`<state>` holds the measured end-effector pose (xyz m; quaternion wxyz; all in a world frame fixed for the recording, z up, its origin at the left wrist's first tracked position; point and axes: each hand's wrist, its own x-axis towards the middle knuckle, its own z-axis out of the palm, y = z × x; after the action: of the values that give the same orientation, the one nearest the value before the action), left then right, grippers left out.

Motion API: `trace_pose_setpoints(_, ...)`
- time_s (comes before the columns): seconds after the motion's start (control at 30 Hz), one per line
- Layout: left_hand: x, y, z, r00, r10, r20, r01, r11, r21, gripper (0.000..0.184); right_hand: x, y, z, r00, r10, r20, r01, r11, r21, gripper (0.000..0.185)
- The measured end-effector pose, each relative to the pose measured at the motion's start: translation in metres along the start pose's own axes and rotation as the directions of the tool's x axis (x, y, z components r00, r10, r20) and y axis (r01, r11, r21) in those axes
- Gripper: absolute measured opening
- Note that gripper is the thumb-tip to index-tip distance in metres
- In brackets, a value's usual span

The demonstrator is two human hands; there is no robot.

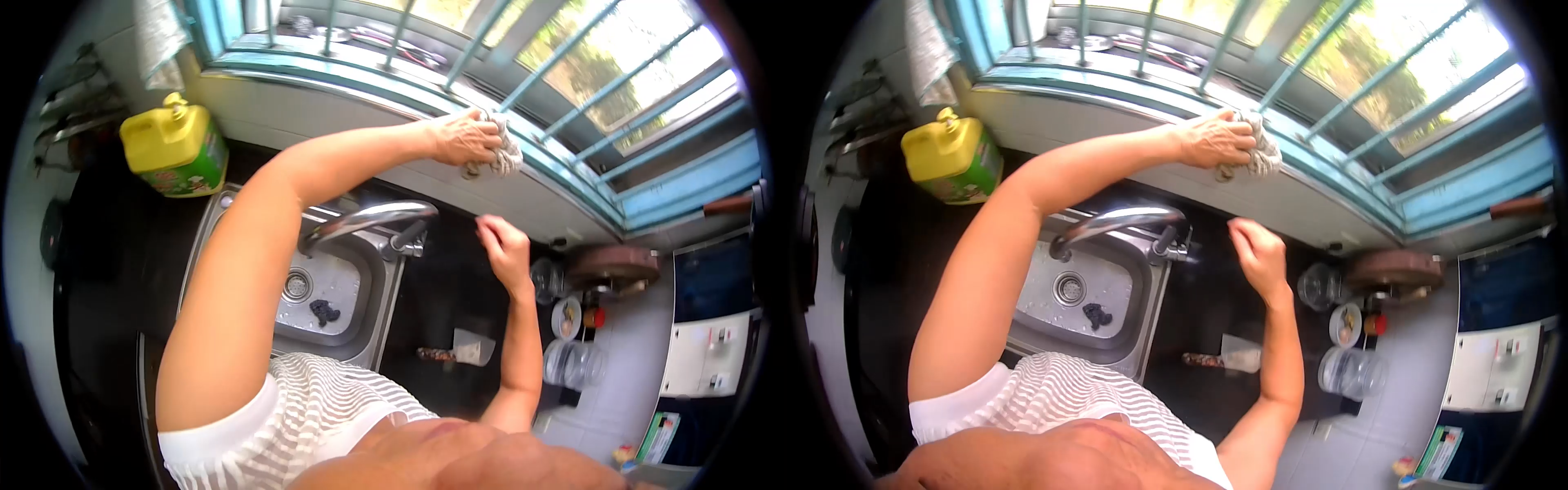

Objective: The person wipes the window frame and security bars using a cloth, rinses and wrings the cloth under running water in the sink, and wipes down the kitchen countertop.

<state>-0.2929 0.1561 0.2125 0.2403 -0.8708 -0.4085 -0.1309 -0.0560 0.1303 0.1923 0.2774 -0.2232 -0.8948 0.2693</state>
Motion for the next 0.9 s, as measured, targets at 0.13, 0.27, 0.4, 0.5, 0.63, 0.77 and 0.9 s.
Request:
trace_pose_setpoints(0.13,-0.064,-0.01,-0.022,0.977,-0.211,-0.007,0.211,0.977,0.039,0.017,-0.052,0.016,-0.033,0.94,0.335,-0.059,-0.327,0.938,0.112,0.011)
trace_pose_setpoints(0.27,-0.18,-0.037,-0.049,0.902,-0.379,-0.206,0.419,0.882,0.215,0.026,-0.11,0.04,-0.049,0.842,0.523,-0.128,-0.5,0.848,0.175,0.013)
trace_pose_setpoints(0.4,-0.288,-0.066,-0.076,0.786,-0.559,-0.266,0.617,0.679,0.397,0.025,-0.138,0.039,-0.04,0.808,0.58,-0.106,-0.537,0.798,0.273,0.012)
trace_pose_setpoints(0.5,-0.33,-0.075,-0.091,0.638,-0.706,-0.306,0.759,0.512,0.402,0.023,-0.134,0.021,-0.029,0.824,0.56,-0.085,-0.521,0.808,0.275,0.012)
trace_pose_setpoints(0.63,-0.326,-0.082,-0.084,0.385,-0.847,-0.367,0.9,0.256,0.352,0.024,-0.13,-0.005,-0.023,0.867,0.497,-0.03,-0.478,0.847,0.232,0.012)
trace_pose_setpoints(0.77,-0.292,-0.056,-0.133,0.063,-0.912,0.406,0.403,-0.349,-0.846,0.023,-0.135,-0.026,-0.01,0.881,0.471,0.031,-0.464,0.851,0.246,0.012)
trace_pose_setpoints(0.9,-0.29,0.041,-0.137,0.214,-0.841,0.497,-0.244,-0.539,-0.806,0.028,-0.143,-0.046,0.02,0.906,0.405,0.124,-0.423,0.84,0.339,0.012)
